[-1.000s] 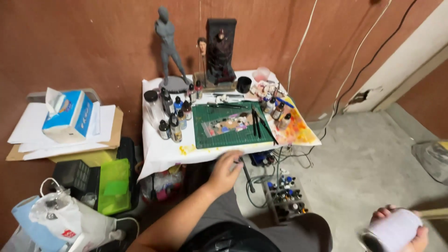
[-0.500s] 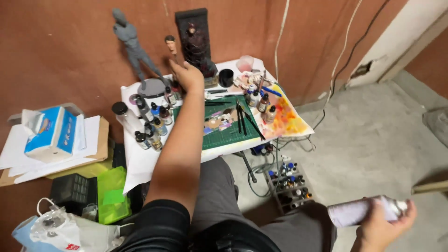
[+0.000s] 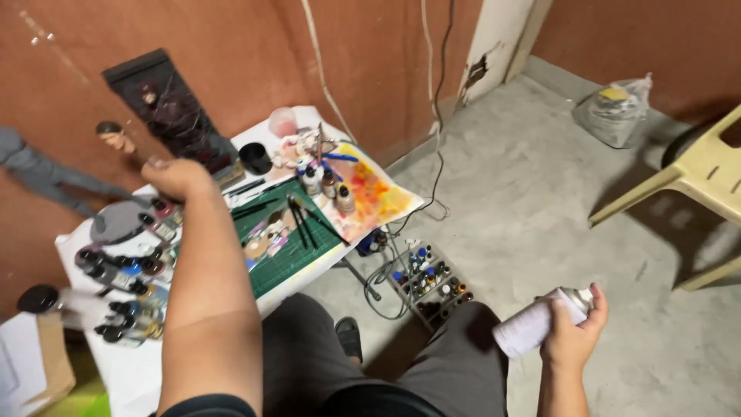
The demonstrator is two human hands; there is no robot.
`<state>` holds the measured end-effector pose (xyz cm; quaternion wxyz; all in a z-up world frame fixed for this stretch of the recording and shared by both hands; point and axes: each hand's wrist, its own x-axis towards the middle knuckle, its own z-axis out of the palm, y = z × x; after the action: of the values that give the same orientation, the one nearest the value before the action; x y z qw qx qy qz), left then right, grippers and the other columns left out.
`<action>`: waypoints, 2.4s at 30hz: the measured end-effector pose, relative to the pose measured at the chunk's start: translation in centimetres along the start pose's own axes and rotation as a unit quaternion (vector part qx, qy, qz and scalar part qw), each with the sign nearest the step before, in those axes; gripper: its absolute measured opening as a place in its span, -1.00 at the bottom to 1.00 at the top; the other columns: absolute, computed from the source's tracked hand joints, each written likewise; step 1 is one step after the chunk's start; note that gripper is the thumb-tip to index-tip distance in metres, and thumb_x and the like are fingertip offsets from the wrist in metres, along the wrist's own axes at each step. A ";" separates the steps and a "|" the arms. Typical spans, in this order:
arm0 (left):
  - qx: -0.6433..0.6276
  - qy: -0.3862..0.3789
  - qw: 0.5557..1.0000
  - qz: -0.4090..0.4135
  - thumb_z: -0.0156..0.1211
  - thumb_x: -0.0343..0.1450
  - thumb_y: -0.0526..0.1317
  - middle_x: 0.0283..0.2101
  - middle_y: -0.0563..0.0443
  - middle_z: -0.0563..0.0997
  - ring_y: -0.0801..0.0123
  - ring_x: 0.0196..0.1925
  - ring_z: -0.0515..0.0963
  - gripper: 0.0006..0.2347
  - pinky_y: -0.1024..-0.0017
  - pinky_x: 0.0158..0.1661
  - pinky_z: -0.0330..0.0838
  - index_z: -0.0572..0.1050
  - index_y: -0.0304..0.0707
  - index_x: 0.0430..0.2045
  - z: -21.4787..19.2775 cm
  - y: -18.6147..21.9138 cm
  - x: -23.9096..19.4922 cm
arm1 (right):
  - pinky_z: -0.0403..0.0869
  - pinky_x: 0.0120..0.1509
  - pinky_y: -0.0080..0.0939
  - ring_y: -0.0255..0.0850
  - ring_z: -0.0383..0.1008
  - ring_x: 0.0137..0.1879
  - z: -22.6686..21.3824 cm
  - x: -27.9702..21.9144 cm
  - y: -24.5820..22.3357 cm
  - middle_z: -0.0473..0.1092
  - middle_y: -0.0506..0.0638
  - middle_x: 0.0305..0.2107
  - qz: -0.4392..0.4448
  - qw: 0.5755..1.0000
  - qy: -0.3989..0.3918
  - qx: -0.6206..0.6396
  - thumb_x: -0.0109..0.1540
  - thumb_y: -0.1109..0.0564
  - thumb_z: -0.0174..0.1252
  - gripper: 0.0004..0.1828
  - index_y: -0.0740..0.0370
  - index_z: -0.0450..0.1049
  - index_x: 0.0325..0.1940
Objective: The person is applying a spray coating to a miniature head held on a mounting stick at a design station.
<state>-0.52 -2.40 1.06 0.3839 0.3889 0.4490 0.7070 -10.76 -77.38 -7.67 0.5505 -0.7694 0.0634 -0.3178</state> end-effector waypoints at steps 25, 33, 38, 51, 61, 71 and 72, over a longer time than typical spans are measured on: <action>-0.047 -0.070 0.987 0.140 -0.17 0.47 -0.20 -0.28 0.03 0.70 0.31 -0.24 0.67 -0.78 0.36 -0.16 0.55 0.50 -0.21 -0.33 -0.5 3.8 0.9 | 0.48 -0.02 -0.12 -0.10 0.44 -0.13 -1.5 2.0 3.7 0.35 0.10 -0.05 0.195 0.959 0.054 0.196 0.26 0.08 0.10 -0.38 -0.05 0.18 0.42; -0.156 -0.144 0.930 0.301 -0.09 0.54 -0.25 -0.23 -0.06 0.64 0.24 -0.11 0.62 -0.80 0.31 0.02 0.43 0.54 -0.30 -0.30 -4.6 15.6 -5.1 | 0.35 0.21 -0.16 -0.12 0.32 0.05 -3.1 1.7 5.6 0.26 0.20 0.10 -0.002 0.998 0.047 0.042 0.29 0.18 0.28 -0.32 0.27 0.19 0.45; -0.192 -0.335 0.912 0.137 -0.03 0.52 -0.27 -0.17 0.08 0.62 0.44 -0.12 0.53 -0.87 0.45 0.02 0.37 0.47 -0.14 -0.42 -9.3 20.5 -10.8 | 0.32 0.27 -0.09 -0.04 0.29 0.10 -3.4 1.0 3.1 0.19 0.25 0.17 -0.014 0.997 0.046 0.056 0.39 0.29 0.16 -0.41 0.35 0.14 0.48; -0.212 -0.551 0.805 -0.063 -0.03 0.49 -0.47 -0.32 -0.15 0.64 0.50 -0.40 0.44 -0.90 0.57 -0.34 0.31 0.38 -0.24 -0.25 -18.5 21.0 -20.2 | 0.56 -0.10 0.02 0.09 0.50 -0.27 -2.2 1.1 4.7 0.34 0.29 -0.18 0.124 0.942 0.012 0.311 0.40 0.27 -0.06 -0.36 -0.06 0.02 0.54; -0.293 -0.660 0.673 -0.161 -0.09 0.53 -0.47 -0.45 -0.18 0.54 0.49 -0.56 0.31 -0.91 0.60 -0.50 0.19 0.33 -0.28 -0.24 -22.8 20.7 -26.8 | 0.52 0.02 0.21 0.14 0.44 -0.19 1.1 0.2 -3.2 0.30 0.23 0.02 0.065 0.913 -0.118 0.385 0.32 0.24 0.01 -0.33 0.01 -0.01 0.49; -0.287 -0.729 0.568 -0.251 -0.03 0.49 -0.49 -0.30 -0.27 0.48 0.48 -0.50 0.26 -0.92 0.60 -0.47 0.14 0.36 -0.32 -0.29 -24.0 18.0 -31.6 | 0.55 -0.05 0.09 0.06 0.49 -0.19 -0.2 1.9 0.9 0.31 0.20 -0.07 0.119 0.935 -0.035 0.333 0.36 0.07 0.15 -0.32 -0.04 0.00 0.49; -0.285 -0.732 0.565 -0.252 -0.03 0.49 -0.49 -0.30 -0.27 0.48 0.48 -0.50 0.26 -0.92 0.60 -0.47 0.14 0.36 -0.32 -0.29 -23.9 17.6 -32.2 | 0.55 -0.05 0.09 0.06 0.49 -0.19 -0.6 2.1 0.9 0.31 0.20 -0.07 0.120 0.935 -0.031 0.333 0.36 0.07 0.15 -0.32 -0.04 0.00 0.49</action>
<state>-12.28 -44.48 3.81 0.8346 0.5147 -0.1313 0.1461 -9.18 -79.12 -7.46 0.8108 -0.5383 0.0290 -0.2281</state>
